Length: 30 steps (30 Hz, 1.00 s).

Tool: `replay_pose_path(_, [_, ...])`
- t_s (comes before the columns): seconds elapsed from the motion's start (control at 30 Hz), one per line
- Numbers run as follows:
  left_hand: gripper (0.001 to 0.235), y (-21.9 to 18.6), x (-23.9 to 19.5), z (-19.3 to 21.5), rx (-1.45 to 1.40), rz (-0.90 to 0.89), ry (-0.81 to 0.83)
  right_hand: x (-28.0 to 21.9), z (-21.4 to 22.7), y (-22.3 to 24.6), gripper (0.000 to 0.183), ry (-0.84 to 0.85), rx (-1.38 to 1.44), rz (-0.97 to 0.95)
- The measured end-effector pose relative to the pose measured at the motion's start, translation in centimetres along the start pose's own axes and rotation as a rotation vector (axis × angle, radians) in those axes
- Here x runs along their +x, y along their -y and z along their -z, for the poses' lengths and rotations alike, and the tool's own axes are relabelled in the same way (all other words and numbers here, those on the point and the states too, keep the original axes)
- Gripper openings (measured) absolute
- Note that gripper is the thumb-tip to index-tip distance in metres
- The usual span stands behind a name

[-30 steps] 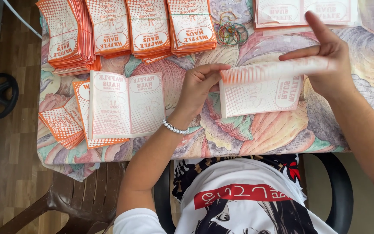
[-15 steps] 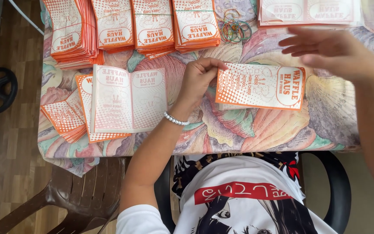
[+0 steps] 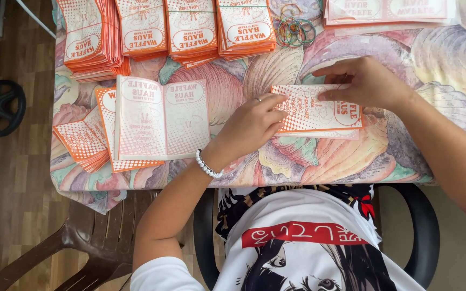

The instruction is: Folding printed paper sheets into bags and organizing them into stacks on a table.

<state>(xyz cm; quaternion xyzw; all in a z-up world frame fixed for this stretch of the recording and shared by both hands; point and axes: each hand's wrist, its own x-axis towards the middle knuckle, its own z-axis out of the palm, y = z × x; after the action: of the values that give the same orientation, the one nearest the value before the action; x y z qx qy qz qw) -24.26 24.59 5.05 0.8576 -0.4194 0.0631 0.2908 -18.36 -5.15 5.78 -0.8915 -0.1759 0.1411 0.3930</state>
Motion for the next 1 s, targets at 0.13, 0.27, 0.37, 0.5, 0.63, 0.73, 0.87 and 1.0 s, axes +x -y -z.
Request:
replay_pose_path(0.13, [0.029,0.2,-1.0,0.0,-0.060,-0.025,0.042,-0.8,0.1,0.4,0.047,-0.075,-0.176,0.297])
replay_pose_path(0.27, [0.021,0.4,-1.7,0.9,-0.077,-0.017,0.042,-1.0,-0.6,-0.6,0.040,-0.147,-0.295,0.366])
replay_pose_path(0.37, [0.023,1.0,-2.1,0.3,-0.089,-0.011,0.030,-1.7,-1.2,1.2,0.050,-0.277,-0.373,0.528])
replay_pose_path(0.5, [0.022,1.5,-2.2,-0.3,-0.105,0.042,0.038,-3.3,-4.1,4.8,0.047,-0.268,-0.484,0.858])
replay_pose_path(0.63, [0.027,2.0,-2.5,-1.3,-0.099,0.083,0.010,-3.1,-7.0,3.5,0.011,-0.286,-0.723,0.989])
replay_pose_path(0.73, [0.036,2.4,-2.8,-2.1,-0.068,0.080,-0.030,-3.0,-7.3,2.8,0.008,-0.321,-0.781,1.016])
replay_pose_path(0.87, [0.036,2.7,-2.7,-1.9,-0.065,0.088,-0.064,-3.5,-7.5,4.8,0.009,-0.353,-0.761,1.010])
replay_pose_path(1.0, [0.016,2.8,-2.7,-1.1,-0.142,0.057,-0.067,-3.5,-8.3,5.0,0.010,-0.309,-0.722,0.998])
